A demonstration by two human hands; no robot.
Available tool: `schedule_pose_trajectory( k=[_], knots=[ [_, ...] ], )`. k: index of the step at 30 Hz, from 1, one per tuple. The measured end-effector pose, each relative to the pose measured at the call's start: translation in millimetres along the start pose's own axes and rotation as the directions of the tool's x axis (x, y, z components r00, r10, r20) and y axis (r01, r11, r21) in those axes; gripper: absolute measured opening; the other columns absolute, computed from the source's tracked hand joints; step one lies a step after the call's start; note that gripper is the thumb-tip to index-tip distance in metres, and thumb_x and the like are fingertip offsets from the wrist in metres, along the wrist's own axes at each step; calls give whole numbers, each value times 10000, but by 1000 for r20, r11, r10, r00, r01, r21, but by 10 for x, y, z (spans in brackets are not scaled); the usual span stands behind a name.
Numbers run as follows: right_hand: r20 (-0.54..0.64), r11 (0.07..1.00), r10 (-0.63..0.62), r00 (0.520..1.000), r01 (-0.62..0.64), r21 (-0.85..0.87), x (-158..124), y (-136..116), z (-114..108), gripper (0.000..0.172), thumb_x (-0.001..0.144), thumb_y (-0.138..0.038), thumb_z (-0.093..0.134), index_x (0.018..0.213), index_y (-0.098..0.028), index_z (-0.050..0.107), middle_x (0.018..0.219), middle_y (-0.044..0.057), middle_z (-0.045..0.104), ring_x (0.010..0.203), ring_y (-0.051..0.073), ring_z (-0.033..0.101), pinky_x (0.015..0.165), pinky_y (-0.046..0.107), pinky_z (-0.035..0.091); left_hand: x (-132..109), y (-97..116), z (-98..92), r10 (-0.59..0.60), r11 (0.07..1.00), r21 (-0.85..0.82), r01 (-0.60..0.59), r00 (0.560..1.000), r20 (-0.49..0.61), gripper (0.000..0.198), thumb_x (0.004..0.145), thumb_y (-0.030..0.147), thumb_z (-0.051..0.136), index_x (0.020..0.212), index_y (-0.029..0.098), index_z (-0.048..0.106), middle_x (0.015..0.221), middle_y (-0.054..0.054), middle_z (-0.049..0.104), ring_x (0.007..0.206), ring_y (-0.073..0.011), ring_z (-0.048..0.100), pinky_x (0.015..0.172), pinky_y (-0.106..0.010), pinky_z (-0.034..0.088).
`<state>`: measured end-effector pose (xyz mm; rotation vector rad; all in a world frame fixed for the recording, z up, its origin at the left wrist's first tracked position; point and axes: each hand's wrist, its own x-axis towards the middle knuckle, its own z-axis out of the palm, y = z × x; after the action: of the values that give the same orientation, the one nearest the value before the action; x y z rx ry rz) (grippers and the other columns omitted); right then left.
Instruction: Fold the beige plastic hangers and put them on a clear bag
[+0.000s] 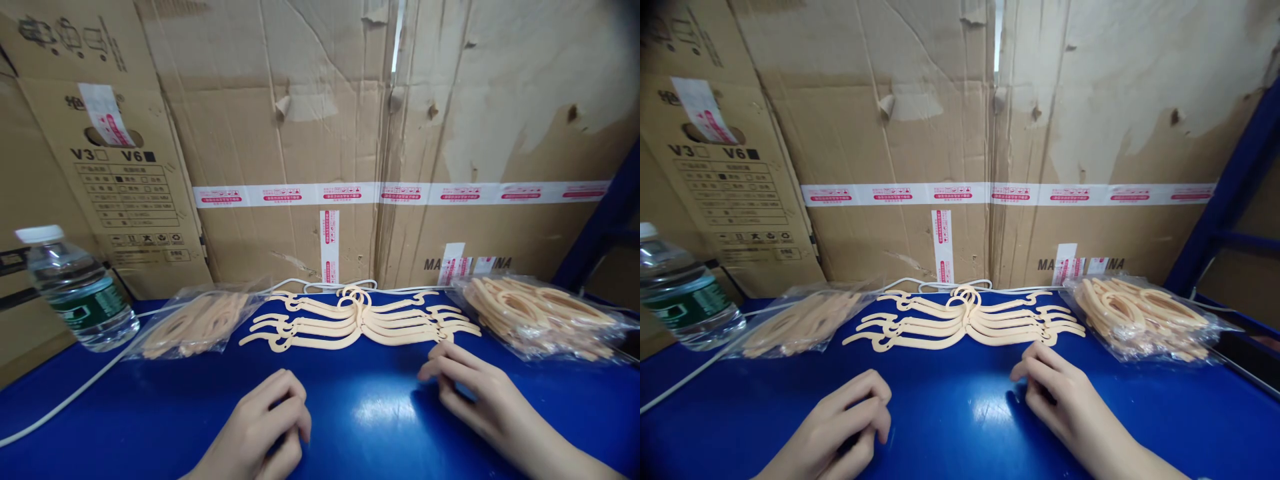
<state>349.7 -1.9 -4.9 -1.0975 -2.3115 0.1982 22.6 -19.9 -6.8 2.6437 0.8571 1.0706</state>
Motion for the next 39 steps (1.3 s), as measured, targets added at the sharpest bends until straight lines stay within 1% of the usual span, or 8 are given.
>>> schedule_pose_trajectory(
  k=[4,8,14,21,25,32,35,39],
  knots=[
    [-33,1000,-19,999,18,-11,0,8,4,205,870,-72,419,878,-231,548,845,15,563,705,126,578,611,214,459,30,52,-62,-75,997,-8,76,995,62,253,864,33,322,776,203,487,799,1,480,685,-111,501,606,-206,373],
    [-61,999,-37,997,36,-20,-4,12,6,219,815,-29,439,847,-225,531,819,5,560,696,120,577,606,206,457,37,70,-90,-103,994,-14,104,991,90,251,864,47,320,761,199,492,815,3,463,673,-101,496,600,-200,376],
    [-100,999,-39,994,36,-32,-7,29,33,258,779,3,413,820,-224,529,804,-2,553,690,111,575,620,200,461,10,44,-58,-99,994,62,94,991,85,269,827,15,352,734,195,528,810,1,445,671,-99,496,600,-199,376],
    [-96,1000,-7,995,4,-30,15,65,13,254,808,-25,397,851,-221,554,832,21,566,717,133,578,626,229,476,-28,-4,-20,-90,996,32,89,994,57,278,772,-15,391,731,200,562,791,1,477,625,-88,499,546,-181,362],
    [-122,998,-5,993,-3,-61,47,79,-28,223,850,-88,408,932,-216,572,910,55,598,812,164,605,686,272,514,-29,-12,-23,-83,997,8,83,996,44,271,758,-20,405,758,203,560,780,5,494,623,-91,502,551,-183,370],
    [-104,981,13,995,-33,-192,63,247,-66,298,903,-188,426,1160,-195,576,1167,137,632,1112,243,595,939,431,509,25,48,-66,-71,997,-40,72,997,31,237,829,23,390,777,199,540,801,-11,515,670,-112,517,598,-205,409],
    [-117,965,8,993,-38,-258,54,359,-54,342,922,-221,428,1236,-184,557,1239,154,613,1176,269,569,987,484,483,36,62,-60,-68,995,-71,69,998,16,270,871,34,350,808,200,553,773,-21,556,684,-133,524,612,-232,409],
    [-119,948,-22,993,-18,-317,55,446,-42,362,948,-234,410,1283,-171,535,1282,164,593,1204,271,557,999,487,481,49,91,-65,-94,992,-86,95,996,10,264,903,55,346,841,199,559,761,-27,587,713,-153,528,646,-259,413]
  ],
)
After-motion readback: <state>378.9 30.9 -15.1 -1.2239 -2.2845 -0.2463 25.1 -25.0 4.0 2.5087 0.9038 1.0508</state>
